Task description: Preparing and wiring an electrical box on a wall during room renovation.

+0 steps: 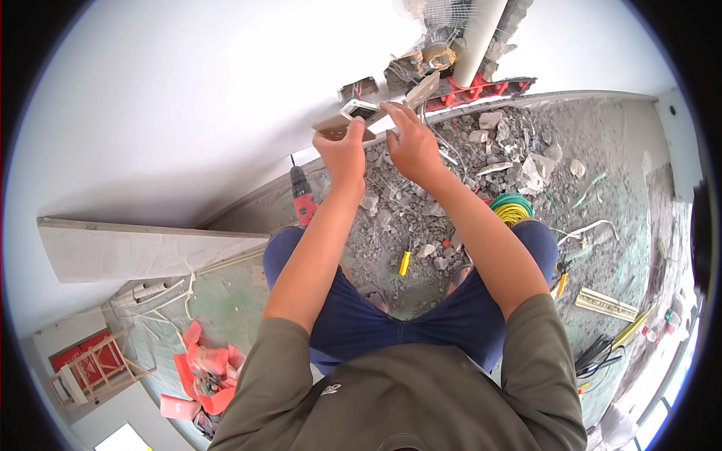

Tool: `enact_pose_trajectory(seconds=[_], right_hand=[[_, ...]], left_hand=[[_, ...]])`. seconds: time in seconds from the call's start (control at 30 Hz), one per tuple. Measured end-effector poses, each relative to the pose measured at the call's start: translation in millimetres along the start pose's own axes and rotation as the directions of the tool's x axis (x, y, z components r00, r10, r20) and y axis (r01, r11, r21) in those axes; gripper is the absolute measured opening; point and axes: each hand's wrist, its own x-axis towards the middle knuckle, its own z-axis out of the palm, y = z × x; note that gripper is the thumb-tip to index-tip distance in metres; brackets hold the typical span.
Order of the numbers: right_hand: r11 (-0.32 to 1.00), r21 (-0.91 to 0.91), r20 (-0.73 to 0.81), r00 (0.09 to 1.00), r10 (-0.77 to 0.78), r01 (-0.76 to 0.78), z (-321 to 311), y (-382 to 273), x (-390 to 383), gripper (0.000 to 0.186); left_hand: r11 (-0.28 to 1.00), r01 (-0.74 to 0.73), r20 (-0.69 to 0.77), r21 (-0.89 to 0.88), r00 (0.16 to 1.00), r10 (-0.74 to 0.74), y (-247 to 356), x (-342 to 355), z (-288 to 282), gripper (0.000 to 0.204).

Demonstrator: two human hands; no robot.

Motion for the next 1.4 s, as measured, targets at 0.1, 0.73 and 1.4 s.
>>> enact_pose_trajectory(seconds=[0.1, 0.73, 1.4], right_hand=[[0.999, -0.054, 0.027, 1.0, 0.0, 0.002, -1.3, 1.9, 1.1, 0.046], [0.973, -0.04, 0.007, 0.974, -0.227, 0.228, -27.7, -17.6, 26.6, 0.05], [0.998, -0.043, 0.134, 0.99, -0.049, 0.055, -27.4, -2.2, 26.5, 0.042]], left_hand=[[0.95, -0.305, 0.099, 0.062, 0.949, 0.298, 7.1, 1.1, -7.9, 0.063], [0.987, -0.096, 0.229, -0.128, 0.966, 0.124, 21.7, -4.5, -22.2, 0.058], [0.936, 0.253, 0.302, -0.246, 0.937, -0.173, -17.9, -10.4, -6.8, 0.053]])
